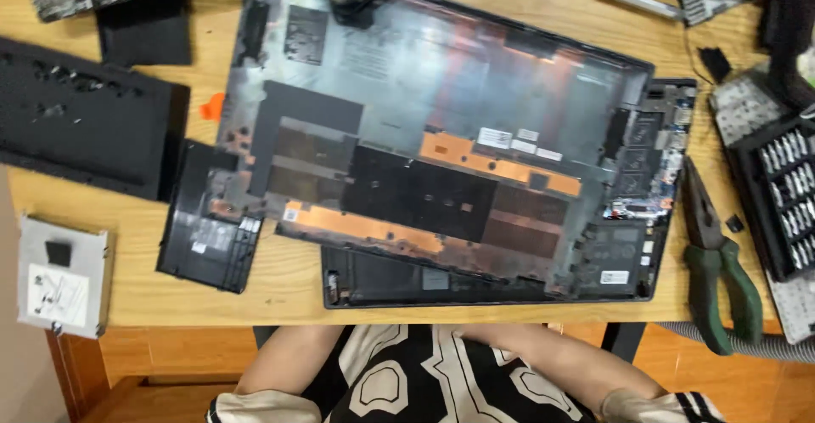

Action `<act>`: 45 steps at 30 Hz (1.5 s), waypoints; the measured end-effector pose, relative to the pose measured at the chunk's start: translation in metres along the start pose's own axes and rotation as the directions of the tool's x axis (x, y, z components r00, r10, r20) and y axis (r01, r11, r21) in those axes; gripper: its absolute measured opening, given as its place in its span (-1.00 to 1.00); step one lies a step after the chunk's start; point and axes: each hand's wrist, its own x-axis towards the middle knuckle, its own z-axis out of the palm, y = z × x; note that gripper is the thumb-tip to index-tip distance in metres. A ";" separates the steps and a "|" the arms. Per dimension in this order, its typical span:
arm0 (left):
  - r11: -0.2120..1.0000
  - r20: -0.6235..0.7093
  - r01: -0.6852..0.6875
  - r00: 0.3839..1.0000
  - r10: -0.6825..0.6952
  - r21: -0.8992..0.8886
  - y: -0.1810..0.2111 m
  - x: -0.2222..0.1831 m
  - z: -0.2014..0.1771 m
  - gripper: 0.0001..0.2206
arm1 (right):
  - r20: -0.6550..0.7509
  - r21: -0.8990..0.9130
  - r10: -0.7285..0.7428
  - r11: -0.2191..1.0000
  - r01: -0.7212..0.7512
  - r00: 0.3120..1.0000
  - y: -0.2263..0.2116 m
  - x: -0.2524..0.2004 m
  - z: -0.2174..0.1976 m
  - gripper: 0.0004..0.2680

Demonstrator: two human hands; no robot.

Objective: The person works at a repair bench on a partially disassembled laptop. They use pliers on a small part, lift off the transparent bottom cover, align the cover back onto the laptop base, press it into place, and use a screwdriver to drive screws along the edge while holding the laptop steady.

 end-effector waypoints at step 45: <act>0.972 0.037 -0.070 0.997 0.063 0.225 0.012 -0.015 -0.031 -0.60 | -0.660 0.026 -0.290 0.913 0.408 0.693 0.143 -0.022 0.054 -0.81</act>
